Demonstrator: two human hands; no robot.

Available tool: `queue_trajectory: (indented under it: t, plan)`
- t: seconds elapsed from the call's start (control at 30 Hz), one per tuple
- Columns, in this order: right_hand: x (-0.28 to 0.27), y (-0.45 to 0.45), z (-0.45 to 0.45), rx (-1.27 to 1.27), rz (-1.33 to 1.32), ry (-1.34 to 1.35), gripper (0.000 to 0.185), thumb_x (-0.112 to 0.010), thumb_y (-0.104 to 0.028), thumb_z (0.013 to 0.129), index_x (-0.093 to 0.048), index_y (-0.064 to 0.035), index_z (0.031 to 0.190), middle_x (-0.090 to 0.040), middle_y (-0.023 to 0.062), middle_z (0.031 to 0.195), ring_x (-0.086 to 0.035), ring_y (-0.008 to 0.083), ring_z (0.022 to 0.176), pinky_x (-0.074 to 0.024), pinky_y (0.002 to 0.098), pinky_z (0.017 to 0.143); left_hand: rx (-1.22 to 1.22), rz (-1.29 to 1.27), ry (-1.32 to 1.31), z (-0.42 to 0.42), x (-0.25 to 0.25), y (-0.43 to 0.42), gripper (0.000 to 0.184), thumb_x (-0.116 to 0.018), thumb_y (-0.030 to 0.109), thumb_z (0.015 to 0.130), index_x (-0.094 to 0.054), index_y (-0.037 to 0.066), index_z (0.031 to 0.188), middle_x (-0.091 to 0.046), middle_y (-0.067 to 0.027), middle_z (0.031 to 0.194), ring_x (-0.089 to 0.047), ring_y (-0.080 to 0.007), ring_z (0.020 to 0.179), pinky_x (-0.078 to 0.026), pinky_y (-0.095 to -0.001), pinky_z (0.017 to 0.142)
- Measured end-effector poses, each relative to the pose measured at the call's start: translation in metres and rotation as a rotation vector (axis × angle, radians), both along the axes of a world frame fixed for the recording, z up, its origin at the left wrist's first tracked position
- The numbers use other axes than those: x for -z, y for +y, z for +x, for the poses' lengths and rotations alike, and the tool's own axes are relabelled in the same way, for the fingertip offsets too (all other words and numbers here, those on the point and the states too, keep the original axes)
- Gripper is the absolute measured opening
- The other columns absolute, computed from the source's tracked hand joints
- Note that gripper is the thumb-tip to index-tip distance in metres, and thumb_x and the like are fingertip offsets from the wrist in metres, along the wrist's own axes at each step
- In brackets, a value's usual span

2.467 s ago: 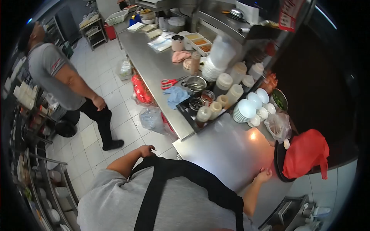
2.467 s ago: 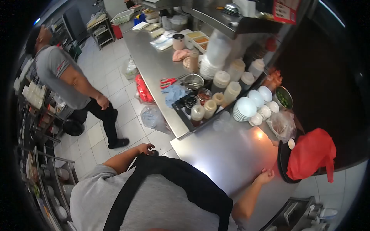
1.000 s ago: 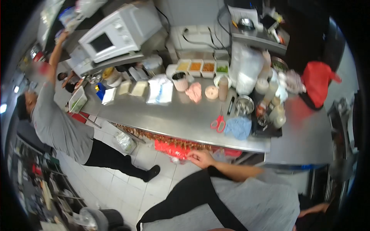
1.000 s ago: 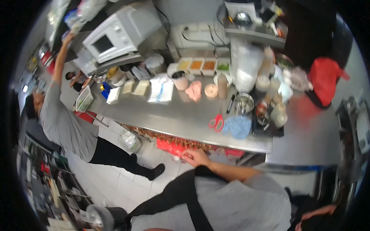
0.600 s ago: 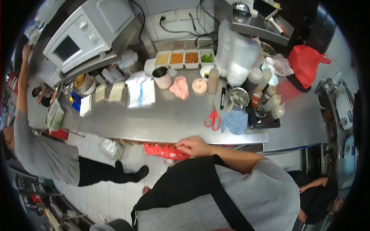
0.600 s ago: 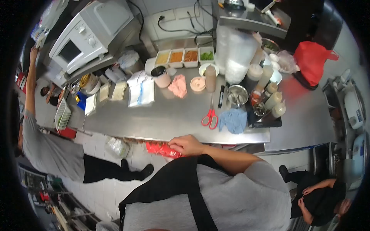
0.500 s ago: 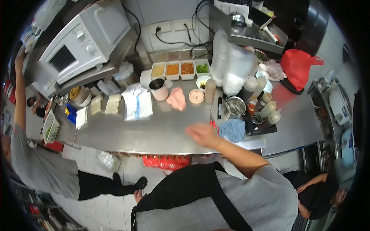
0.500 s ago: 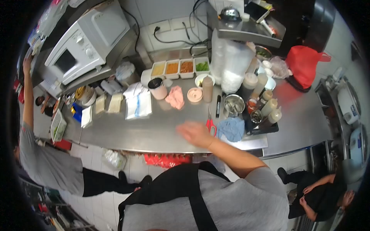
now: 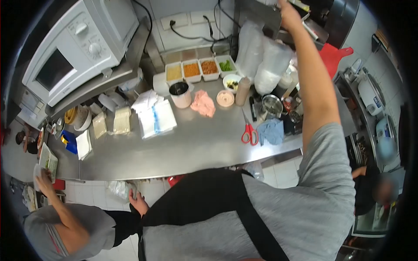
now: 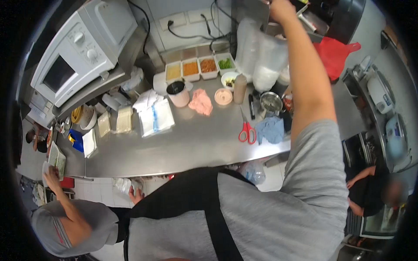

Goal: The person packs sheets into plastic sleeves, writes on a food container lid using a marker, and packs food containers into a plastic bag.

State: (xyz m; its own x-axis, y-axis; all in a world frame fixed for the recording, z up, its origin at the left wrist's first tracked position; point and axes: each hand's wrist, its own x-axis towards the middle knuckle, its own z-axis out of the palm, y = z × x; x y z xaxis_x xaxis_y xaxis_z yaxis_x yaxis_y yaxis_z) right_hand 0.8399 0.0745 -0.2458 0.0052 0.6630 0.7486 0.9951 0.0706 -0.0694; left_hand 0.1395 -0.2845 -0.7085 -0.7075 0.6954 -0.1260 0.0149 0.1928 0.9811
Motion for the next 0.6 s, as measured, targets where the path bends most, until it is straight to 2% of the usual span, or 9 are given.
queue_trajectory:
  t: [0.07,0.1,0.13,0.2,0.3,0.4,0.53,0.57,0.6]
  plan:
    - [-0.001,-0.024,-0.020,0.078,-0.006,-0.049,0.033,-0.060,-0.025,0.082,-0.062,-0.0014,0.105,-0.065,0.0234,0.102,-0.062,0.0372,0.098,-0.0486,0.0416,0.086,0.016,0.016,0.098,-0.014,0.008,0.003,0.047,-0.057,0.015,0.088,-0.043,0.010,0.133,-0.036,-0.0090,0.137,-0.053,-0.0206,0.098,-0.047,-0.0359,0.080]
    - [-0.001,-0.015,-0.012,0.110,-0.018,-0.026,0.030,-0.060,-0.024,0.081,-0.064,-0.0044,0.104,-0.062,0.0259,0.107,-0.059,0.0361,0.105,-0.0477,0.0414,0.087,0.003,-0.004,0.113,-0.015,0.003,0.006,0.047,-0.057,0.014,0.088,-0.044,0.010,0.133,-0.036,-0.0088,0.136,-0.054,-0.0200,0.096,-0.047,-0.0349,0.080]
    - [0.002,-0.005,-0.008,0.048,0.163,0.226,0.035,-0.061,-0.024,0.079,-0.062,-0.0038,0.108,-0.060,0.0235,0.115,-0.057,0.0363,0.107,-0.0461,0.0409,0.091,-0.012,-0.018,0.127,-0.014,-0.005,0.011,0.046,-0.058,0.014,0.089,-0.044,0.010,0.133,-0.036,-0.0086,0.135,-0.054,-0.0194,0.095,-0.047,-0.0340,0.080]
    - [0.003,-0.018,-0.009,0.043,0.120,-0.135,0.039,-0.061,-0.020,0.080,-0.059,-0.0053,0.116,-0.056,0.0182,0.124,-0.054,0.0346,0.113,-0.0448,0.0396,0.094,-0.008,-0.022,0.141,-0.011,-0.015,0.018,0.046,-0.058,0.014,0.089,-0.044,0.011,0.133,-0.036,-0.0076,0.134,-0.054,-0.0182,0.093,-0.047,-0.0327,0.079]
    - [0.008,-0.007,0.002,0.128,0.230,-0.349,0.043,-0.061,-0.015,0.079,-0.055,-0.0061,0.121,-0.051,0.0143,0.131,-0.048,0.0324,0.121,-0.0425,0.0399,0.097,0.034,-0.005,0.138,-0.015,-0.020,0.022,0.047,-0.058,0.014,0.089,-0.044,0.011,0.133,-0.037,-0.0058,0.133,-0.054,-0.0168,0.092,-0.047,-0.0318,0.078]
    - [-0.011,-0.064,-0.060,0.366,-0.019,-0.254,0.041,-0.059,-0.013,0.082,-0.054,-0.0051,0.122,-0.049,0.0150,0.134,-0.042,0.0320,0.127,-0.0410,0.0410,0.100,0.050,0.003,0.085,-0.020,-0.012,0.022,0.047,-0.059,0.014,0.089,-0.043,0.012,0.133,-0.038,-0.0049,0.133,-0.053,-0.0164,0.093,-0.046,-0.0313,0.077]
    - [0.015,-0.088,-0.080,0.014,0.947,0.025,0.036,-0.056,-0.015,0.084,-0.058,-0.0054,0.119,-0.053,0.0169,0.129,-0.049,0.0333,0.122,-0.0425,0.0460,0.097,0.052,-0.028,0.076,-0.041,0.005,0.009,0.047,-0.059,0.014,0.089,-0.043,0.013,0.133,-0.039,-0.0047,0.134,-0.053,-0.0162,0.093,-0.045,-0.0311,0.075]
    - [0.046,-0.093,-0.078,-0.054,0.966,0.131,0.044,-0.071,-0.018,0.080,-0.051,0.0006,0.115,-0.053,0.0203,0.120,-0.053,0.0319,0.106,-0.0432,0.0395,0.091,0.033,-0.040,0.097,-0.046,0.012,0.004,0.047,-0.059,0.014,0.089,-0.043,0.013,0.133,-0.039,-0.0048,0.135,-0.053,-0.0161,0.093,-0.045,-0.0310,0.075]
    - [0.085,-0.095,-0.092,-0.307,1.031,0.338,0.042,-0.070,-0.014,0.081,-0.049,0.0002,0.114,-0.053,0.0142,0.111,-0.052,0.0247,0.100,-0.0430,0.0363,0.089,0.029,-0.036,0.073,-0.050,0.017,0.000,0.047,-0.059,0.014,0.089,-0.043,0.013,0.133,-0.038,-0.0049,0.135,-0.053,-0.0163,0.093,-0.045,-0.0310,0.074]
